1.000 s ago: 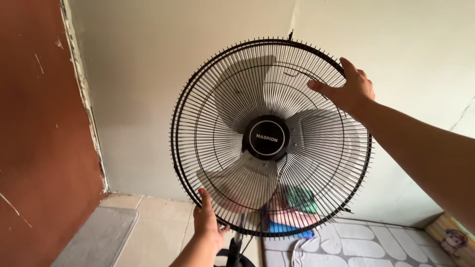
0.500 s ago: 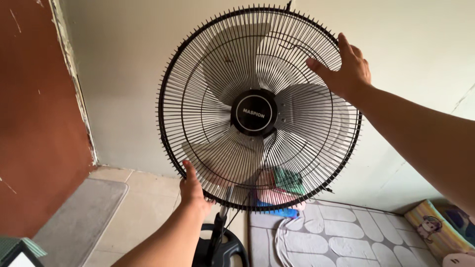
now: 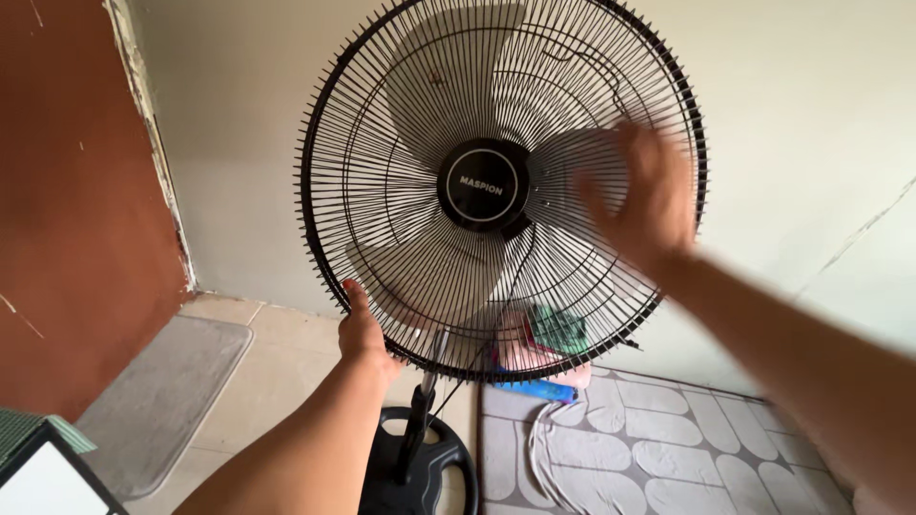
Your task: The person attaches the front protective cage to a standing electric fan. They align the cage with the fan body and repeatedly press and adjust the locking clips around the rim to secure it in place.
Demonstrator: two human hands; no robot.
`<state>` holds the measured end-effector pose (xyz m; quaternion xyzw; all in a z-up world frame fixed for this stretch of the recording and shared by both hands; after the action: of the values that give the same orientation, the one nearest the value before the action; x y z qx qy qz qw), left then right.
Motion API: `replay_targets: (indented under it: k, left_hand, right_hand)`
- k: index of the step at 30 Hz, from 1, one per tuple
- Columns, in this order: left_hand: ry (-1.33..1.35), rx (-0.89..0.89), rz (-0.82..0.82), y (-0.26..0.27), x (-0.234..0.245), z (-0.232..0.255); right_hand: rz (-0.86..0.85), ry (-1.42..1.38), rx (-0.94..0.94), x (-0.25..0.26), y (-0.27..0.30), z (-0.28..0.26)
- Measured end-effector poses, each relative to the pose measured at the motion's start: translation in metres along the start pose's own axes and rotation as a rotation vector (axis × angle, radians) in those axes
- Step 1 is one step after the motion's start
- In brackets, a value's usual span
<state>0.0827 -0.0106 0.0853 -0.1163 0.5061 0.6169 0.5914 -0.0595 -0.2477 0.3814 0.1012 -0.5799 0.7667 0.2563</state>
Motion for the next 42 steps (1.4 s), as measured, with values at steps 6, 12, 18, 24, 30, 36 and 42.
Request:
replay_targets:
  k: [6,12,18,24,30,36,42]
  left_hand:
    - [-0.09,-0.004,0.039,-0.002,0.006,0.0]
    - [-0.069,-0.031,0.002,-0.014,0.007,-0.004]
    - [0.037,-0.03,-0.147,-0.023,0.001,-0.005]
    - [-0.017,-0.002,-0.115,-0.017,0.005,-0.005]
    - [-0.101,0.048,-0.047,-0.005,0.009,0.0]
    - [-0.15,0.097,-0.033,-0.008,0.017,-0.003]
    - [-0.258,0.115,-0.118,-0.022,0.026,-0.002]
  right_hand:
    - [-1.175,-0.697,-0.598,-0.072,0.21,-0.112]
    - [-1.171,-1.545,-1.839,-0.152,0.324,-0.179]
    - [-0.579,-1.816,-1.944,-0.218,0.336,-0.201]
    - [-0.311,-1.992,-1.869,-0.213,0.307,-0.231]
    - [-0.084,-2.073,-1.863,-0.207,0.298,-0.239]
    - [0.085,-1.978,-1.968,-0.208,0.304,-0.246]
    - [0.21,-1.969,-1.989,-0.211,0.306,-0.25]
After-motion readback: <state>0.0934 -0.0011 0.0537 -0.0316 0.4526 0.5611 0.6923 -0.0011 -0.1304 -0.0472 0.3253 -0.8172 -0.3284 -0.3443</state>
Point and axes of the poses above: each hand's wrist, its own y-axis away from the middle knuckle, its own x-axis out of the back of the hand, z = x × y, the point moved 7 cm from there along -y, towards the middle knuckle, and after that the axes turned 9 degrees about y, right-handed, at the moved point
